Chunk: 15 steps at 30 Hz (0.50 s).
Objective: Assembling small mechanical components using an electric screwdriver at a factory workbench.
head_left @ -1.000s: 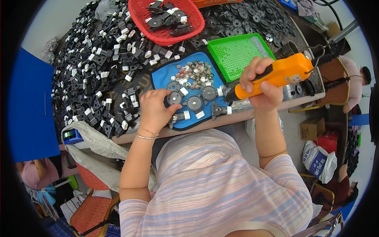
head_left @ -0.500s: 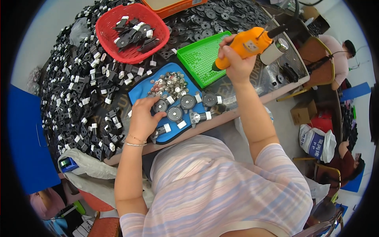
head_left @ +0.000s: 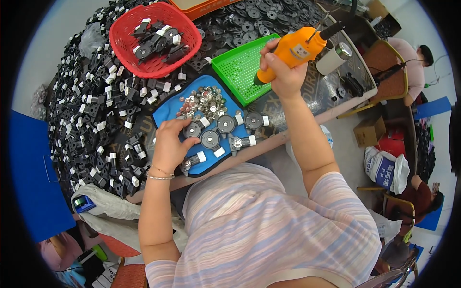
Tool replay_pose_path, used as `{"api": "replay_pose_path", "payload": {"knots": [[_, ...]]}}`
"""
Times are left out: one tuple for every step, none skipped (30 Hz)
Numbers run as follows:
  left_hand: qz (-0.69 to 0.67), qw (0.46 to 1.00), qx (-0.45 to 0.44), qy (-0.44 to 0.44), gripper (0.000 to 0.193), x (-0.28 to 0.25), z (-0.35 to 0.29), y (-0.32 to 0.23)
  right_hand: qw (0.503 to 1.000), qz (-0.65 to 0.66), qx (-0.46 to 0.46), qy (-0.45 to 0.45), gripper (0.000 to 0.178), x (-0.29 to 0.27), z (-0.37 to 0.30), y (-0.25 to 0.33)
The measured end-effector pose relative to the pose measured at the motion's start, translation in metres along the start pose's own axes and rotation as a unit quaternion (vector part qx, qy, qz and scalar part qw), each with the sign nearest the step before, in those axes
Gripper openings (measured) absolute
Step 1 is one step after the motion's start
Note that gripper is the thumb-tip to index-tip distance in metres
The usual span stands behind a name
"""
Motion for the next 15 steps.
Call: {"api": "replay_pose_path", "payload": {"knots": [[-0.001,1.0,-0.001,0.002,0.049,0.0,0.0,0.0,1.0,0.006,0.003,0.001,0.023,0.001,0.0,-0.001],[-0.002,1.0,-0.002,0.004,0.049,-0.001,0.001,0.0,1.0,0.012,0.006,0.002,0.022,0.001,0.0,-0.001],[-0.002,1.0,-0.002,0.003,0.049,-0.001,0.001,0.0,1.0,0.013,0.006,0.003,0.022,0.001,0.0,-0.003],[-0.004,1.0,0.002,0.002,0.049,-0.001,0.001,0.0,1.0,0.01,0.016,0.0,0.022,-0.001,-0.002,-0.006],[-0.005,1.0,0.007,0.001,0.048,-0.001,0.001,0.0,1.0,0.008,0.026,-0.003,0.022,-0.002,-0.002,-0.008],[-0.005,1.0,0.007,0.0,0.048,-0.001,0.001,0.0,1.0,0.008,0.026,-0.002,0.022,-0.002,-0.002,-0.007],[-0.006,1.0,0.007,-0.002,0.049,-0.001,0.0,-0.001,1.0,0.008,0.025,-0.003,0.021,-0.001,-0.002,-0.007],[-0.007,1.0,0.008,-0.003,0.049,-0.002,0.0,-0.001,1.0,0.008,0.025,-0.004,0.02,-0.001,-0.001,-0.006],[-0.007,1.0,0.007,-0.004,0.049,-0.002,-0.001,0.0,1.0,0.009,0.025,-0.002,0.02,0.0,-0.001,-0.002],[-0.008,1.0,0.006,-0.005,0.049,-0.002,-0.001,0.0,1.0,0.008,0.017,-0.007,0.02,0.001,0.0,0.004],[-0.009,1.0,0.006,-0.005,0.049,-0.002,-0.002,0.0,1.0,0.006,0.01,-0.012,0.02,0.001,0.002,0.01],[-0.009,1.0,0.004,-0.007,0.049,-0.003,-0.002,0.0,1.0,0.004,-0.006,0.013,0.019,0.001,0.003,0.017],[-0.009,1.0,0.006,-0.004,0.048,-0.002,-0.001,0.0,0.999,0.037,-0.006,0.023,0.019,0.003,0.003,0.023],[-0.009,1.0,0.008,-0.002,0.048,-0.002,-0.001,0.0,0.997,0.071,-0.006,0.032,0.018,0.007,0.002,0.029],[-0.006,1.0,0.013,-0.003,0.047,-0.002,-0.001,0.0,0.996,0.076,-0.001,0.037,0.018,0.012,-0.001,0.035]]}}
Point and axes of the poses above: each hand's wrist, its own z-axis towards the middle knuckle, its own x-axis out of the palm, y = z × x, the point moved 5 cm from there along z, towards the middle knuckle, and after that the axes turned 14 degrees about -z, right-handed, at the moved point
